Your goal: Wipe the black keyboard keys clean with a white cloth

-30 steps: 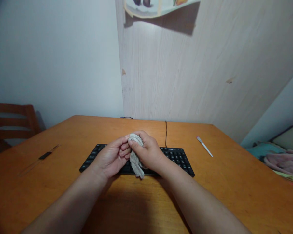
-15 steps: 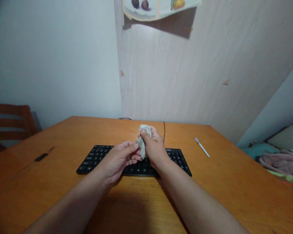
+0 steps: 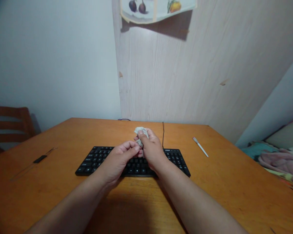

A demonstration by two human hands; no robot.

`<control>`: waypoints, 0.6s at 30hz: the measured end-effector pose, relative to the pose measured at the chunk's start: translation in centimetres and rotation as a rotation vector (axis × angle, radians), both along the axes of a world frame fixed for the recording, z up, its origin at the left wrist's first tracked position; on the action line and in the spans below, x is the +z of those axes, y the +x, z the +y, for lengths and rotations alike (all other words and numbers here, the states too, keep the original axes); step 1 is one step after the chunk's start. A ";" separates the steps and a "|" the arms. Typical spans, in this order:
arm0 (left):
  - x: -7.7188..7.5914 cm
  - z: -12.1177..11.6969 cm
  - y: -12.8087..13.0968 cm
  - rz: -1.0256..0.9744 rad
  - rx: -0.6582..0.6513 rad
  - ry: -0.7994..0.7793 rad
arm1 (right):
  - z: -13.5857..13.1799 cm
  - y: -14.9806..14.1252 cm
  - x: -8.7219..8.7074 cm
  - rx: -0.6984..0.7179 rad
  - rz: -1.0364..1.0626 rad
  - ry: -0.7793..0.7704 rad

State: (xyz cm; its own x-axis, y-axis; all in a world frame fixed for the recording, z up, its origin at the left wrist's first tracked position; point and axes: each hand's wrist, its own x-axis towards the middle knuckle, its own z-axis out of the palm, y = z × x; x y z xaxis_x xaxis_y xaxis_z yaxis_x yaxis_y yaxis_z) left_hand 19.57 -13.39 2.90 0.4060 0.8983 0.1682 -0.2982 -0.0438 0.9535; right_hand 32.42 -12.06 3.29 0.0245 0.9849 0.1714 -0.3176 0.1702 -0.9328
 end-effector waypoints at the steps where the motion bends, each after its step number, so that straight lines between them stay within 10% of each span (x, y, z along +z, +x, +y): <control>1: 0.0 0.2 -0.1 0.014 0.061 -0.002 | 0.0 0.1 0.0 0.001 -0.035 0.009; 6: 0.3 1.2 -0.9 -0.014 0.385 0.029 | 0.1 0.2 0.1 0.078 -0.187 0.034; 18: 0.1 1.5 -1.0 0.011 0.363 0.070 | -0.3 0.2 0.1 0.067 -0.431 0.110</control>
State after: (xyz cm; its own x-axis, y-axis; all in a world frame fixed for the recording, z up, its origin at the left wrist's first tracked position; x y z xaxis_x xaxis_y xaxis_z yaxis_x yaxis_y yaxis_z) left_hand 18.56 -11.91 2.99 0.0652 0.9705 0.2322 -0.2414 -0.2105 0.9473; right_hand 32.67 -12.41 3.34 -0.1351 0.9573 0.2554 0.0829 0.2678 -0.9599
